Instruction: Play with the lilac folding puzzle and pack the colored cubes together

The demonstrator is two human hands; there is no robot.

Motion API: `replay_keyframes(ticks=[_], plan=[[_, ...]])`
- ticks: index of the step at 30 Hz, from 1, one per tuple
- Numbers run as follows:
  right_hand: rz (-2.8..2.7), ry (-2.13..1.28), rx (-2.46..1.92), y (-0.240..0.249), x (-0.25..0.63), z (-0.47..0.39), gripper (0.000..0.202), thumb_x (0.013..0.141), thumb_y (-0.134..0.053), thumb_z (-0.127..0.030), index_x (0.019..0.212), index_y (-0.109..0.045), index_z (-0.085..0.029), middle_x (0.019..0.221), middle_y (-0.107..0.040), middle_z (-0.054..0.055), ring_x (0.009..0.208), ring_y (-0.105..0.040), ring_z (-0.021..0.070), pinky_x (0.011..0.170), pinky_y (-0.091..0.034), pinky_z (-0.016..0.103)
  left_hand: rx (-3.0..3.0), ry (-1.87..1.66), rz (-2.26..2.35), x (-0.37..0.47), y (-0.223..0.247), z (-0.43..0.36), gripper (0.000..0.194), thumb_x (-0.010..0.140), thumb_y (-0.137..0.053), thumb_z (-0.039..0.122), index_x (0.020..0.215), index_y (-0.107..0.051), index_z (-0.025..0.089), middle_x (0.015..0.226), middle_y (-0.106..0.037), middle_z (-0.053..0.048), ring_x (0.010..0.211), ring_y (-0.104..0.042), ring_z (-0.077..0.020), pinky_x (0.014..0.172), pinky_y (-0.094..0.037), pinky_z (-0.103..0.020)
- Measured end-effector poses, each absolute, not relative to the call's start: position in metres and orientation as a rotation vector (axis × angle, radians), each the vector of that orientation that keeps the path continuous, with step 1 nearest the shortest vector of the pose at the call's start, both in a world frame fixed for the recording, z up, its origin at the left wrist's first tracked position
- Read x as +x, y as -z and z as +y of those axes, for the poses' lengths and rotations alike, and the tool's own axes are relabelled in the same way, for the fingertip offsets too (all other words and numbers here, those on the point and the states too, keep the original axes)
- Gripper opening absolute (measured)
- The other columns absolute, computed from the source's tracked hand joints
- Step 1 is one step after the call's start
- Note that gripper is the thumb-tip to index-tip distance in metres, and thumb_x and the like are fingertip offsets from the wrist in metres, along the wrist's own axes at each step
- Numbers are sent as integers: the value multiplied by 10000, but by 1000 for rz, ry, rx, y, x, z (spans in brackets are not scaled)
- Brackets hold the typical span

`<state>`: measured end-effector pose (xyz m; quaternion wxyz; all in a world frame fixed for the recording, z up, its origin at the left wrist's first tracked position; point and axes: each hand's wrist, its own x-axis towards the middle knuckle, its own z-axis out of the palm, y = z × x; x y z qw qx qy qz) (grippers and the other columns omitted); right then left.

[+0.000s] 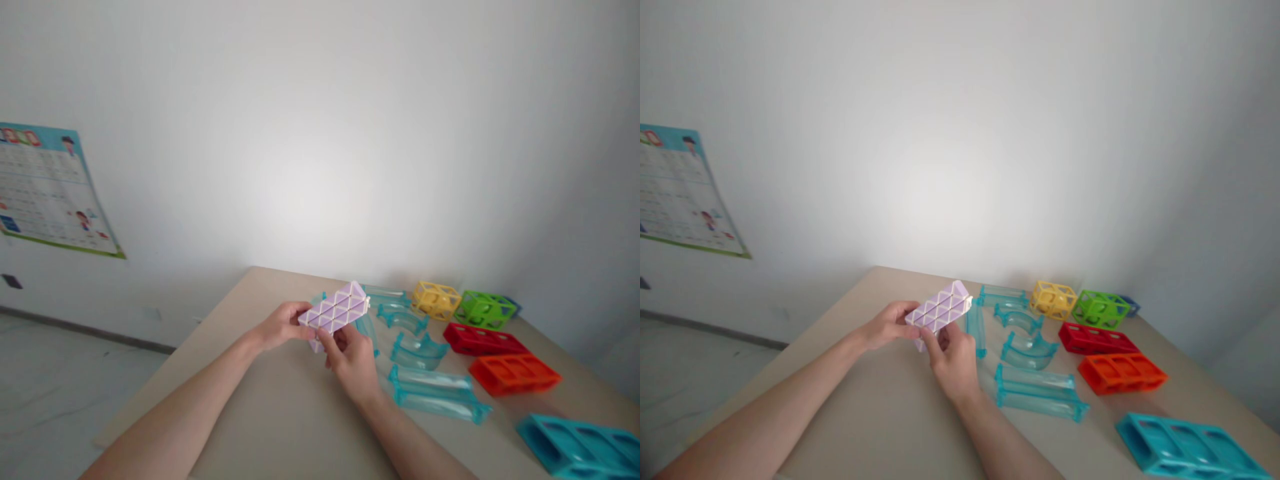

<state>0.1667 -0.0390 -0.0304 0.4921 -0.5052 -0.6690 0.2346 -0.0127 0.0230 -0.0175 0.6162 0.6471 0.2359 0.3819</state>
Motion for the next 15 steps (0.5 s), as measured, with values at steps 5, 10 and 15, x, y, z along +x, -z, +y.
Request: replay_keyframes(ticks=[5, 10, 15], plan=[[-1590, -648, -1195, 28, 166, -41, 378, 883, -585, -537, 753, -570, -182, 541, -614, 4, 442, -601, 155, 440, -404, 226, 1489, -908, 534, -13, 18, 24, 396, 630, -848, 257, 968, -697, 115, 870, -700, -45, 788, -611, -175, 721, -467, -263], [-1641, -560, -1223, 33, 169, -42, 358, 890, -583, -514, 730, -528, -198, 546, -614, 9, 459, -596, 158, 448, -404, 234, 1435, -935, 535, -10, 22, 28, 427, 583, -872, 231, 956, -703, 109, 858, -700, -46, 782, -607, -172, 722, -463, -258], [-1696, -609, -1138, 36, 172, -44, 271, 934, -522, -457, 848, -520, -200, 614, -614, -2, 492, -595, 147, 472, -432, 234, 1345, -910, 442, -6, 30, 33, 466, 589, -868, 254, 997, -706, 99, 894, -706, -69, 788, -613, -172, 716, -467, -253]])
